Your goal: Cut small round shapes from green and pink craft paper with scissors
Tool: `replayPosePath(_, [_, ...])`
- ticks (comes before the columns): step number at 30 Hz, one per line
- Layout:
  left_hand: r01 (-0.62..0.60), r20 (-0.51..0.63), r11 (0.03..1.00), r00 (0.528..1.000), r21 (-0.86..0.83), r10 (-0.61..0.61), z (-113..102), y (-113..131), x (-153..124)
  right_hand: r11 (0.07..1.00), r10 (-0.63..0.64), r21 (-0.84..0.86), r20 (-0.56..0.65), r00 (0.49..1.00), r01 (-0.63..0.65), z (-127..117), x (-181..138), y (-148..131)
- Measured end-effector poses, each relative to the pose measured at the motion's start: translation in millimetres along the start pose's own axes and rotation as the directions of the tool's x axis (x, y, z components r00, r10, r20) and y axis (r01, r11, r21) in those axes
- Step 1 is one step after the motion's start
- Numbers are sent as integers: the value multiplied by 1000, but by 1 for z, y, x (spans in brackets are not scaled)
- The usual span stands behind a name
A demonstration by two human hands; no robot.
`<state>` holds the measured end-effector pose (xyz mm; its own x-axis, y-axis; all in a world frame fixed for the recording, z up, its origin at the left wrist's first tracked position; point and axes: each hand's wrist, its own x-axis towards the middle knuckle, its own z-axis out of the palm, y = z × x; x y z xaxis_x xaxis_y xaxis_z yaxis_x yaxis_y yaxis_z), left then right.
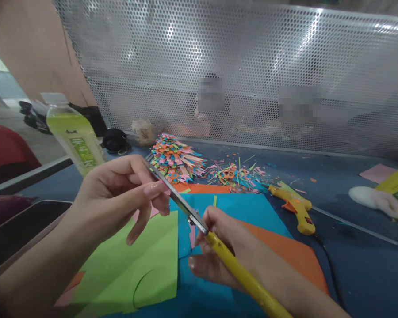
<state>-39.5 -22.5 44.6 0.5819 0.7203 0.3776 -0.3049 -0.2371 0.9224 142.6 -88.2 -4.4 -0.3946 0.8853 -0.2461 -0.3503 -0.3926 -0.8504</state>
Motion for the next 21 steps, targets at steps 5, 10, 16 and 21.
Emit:
replayPosePath(5, [14,-7,1000,1000,-10,-14,0,1,-1,998,34,-44,34,999,-33,-2,1,-1])
replayPosePath(10, [25,-8,1000,1000,8,-25,2,4,0,993,-77,-86,-10,997,75,5,-4,5])
replayPosePath(16, [38,1,999,999,39,-38,5,6,0,994,-12,-105,-5,1000,11,-4,3,-7])
replayPosePath(21, [25,19,999,1000,39,-25,4,2,-1,993,106,-62,61,992,-102,-7,8,-14])
